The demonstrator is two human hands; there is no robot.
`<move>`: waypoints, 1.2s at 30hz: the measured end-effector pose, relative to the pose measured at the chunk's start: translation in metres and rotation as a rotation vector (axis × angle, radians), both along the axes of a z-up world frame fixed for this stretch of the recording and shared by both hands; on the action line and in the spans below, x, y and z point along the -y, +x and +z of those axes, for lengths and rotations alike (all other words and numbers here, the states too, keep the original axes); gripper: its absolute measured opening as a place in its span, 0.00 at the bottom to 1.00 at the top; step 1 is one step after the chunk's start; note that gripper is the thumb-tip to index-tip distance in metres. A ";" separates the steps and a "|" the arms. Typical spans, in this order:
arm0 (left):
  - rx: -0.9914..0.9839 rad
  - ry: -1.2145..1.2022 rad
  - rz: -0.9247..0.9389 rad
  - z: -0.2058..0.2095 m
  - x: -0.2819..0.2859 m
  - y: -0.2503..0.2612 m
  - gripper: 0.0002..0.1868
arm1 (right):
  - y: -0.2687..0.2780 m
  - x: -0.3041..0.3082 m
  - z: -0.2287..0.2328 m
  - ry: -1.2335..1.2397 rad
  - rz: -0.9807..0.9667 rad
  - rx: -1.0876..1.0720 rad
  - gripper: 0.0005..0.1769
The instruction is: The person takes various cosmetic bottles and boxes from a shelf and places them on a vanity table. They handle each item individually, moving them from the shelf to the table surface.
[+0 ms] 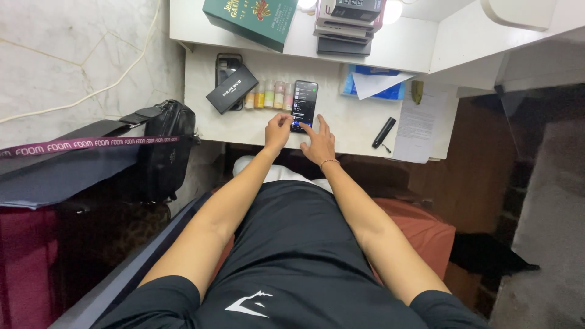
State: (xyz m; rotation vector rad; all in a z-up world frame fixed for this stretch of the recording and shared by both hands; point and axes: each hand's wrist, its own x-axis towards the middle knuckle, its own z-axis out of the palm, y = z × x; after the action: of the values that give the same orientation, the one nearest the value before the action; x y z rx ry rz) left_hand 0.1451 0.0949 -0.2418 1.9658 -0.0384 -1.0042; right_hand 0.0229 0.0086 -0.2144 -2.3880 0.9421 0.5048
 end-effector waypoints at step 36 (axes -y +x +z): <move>0.077 -0.310 0.051 0.082 0.035 0.023 0.10 | 0.032 0.050 0.056 0.565 -0.870 0.829 0.33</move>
State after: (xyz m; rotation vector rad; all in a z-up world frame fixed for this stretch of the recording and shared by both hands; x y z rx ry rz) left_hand 0.1686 0.0601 -0.1596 1.7119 -0.1761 -0.8344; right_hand 0.0553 -0.0413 -0.1589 -1.2695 1.0949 -0.4692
